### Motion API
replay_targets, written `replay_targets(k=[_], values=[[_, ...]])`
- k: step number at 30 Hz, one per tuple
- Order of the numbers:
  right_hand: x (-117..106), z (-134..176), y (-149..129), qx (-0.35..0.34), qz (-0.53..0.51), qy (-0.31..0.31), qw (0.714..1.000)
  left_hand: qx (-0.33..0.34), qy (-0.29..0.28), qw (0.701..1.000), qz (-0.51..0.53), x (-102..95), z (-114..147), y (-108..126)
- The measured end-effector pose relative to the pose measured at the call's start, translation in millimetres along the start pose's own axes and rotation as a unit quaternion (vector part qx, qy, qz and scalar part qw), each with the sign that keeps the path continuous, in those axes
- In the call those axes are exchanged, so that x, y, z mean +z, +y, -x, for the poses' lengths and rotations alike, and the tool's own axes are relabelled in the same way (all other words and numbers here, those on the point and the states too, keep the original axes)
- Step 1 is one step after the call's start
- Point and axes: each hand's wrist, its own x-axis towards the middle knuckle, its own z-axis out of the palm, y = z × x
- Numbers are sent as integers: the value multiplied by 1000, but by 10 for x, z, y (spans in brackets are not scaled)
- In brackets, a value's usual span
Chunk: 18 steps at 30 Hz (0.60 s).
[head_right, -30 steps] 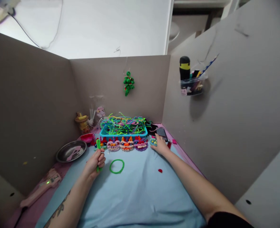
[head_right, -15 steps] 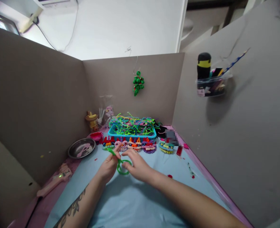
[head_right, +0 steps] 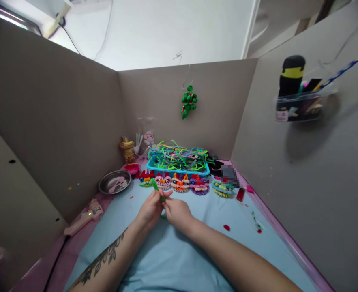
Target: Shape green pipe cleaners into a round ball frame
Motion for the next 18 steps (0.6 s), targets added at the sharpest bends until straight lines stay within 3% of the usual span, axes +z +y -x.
replay_targets(k=[6, 11, 18], values=[[5, 35, -23, -27, 130, -13, 991, -18, 31, 998, 49, -49, -32, 38], [23, 38, 4, -46, 142, -21, 989, -7, 26, 995, 93, -51, -5, 113], [65, 16, 28, -68, 103, -35, 992, -4, 63, 993, 99, 4, 58, 196]])
